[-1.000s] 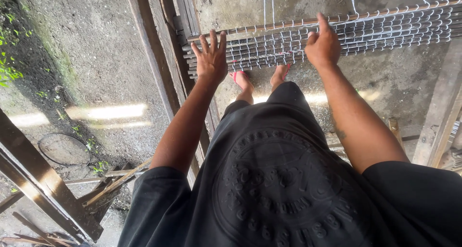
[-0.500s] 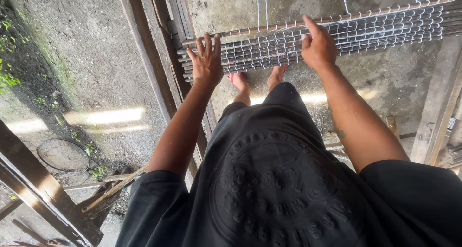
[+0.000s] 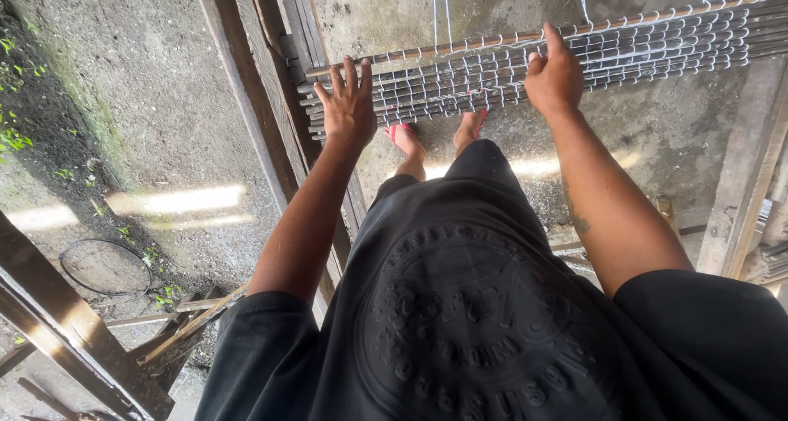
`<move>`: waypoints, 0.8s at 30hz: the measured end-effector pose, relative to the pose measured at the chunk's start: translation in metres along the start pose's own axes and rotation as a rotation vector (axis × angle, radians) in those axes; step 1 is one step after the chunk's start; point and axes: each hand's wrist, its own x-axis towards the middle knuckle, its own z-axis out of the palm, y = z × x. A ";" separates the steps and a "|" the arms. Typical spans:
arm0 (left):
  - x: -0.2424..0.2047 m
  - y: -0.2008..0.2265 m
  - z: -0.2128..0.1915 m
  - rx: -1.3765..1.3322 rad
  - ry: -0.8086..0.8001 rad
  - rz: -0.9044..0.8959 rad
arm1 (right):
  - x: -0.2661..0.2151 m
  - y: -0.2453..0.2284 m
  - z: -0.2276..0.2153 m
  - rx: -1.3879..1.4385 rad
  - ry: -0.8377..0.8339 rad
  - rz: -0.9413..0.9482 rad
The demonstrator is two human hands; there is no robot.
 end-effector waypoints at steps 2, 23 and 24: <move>-0.001 0.001 0.000 0.007 0.005 0.001 | -0.003 -0.003 -0.006 -0.011 -0.052 -0.016; -0.002 0.006 -0.006 -0.046 -0.007 -0.030 | 0.001 0.008 -0.032 0.054 -0.099 0.074; -0.003 0.008 -0.008 -0.070 -0.006 -0.037 | -0.003 0.003 -0.041 0.074 -0.178 0.044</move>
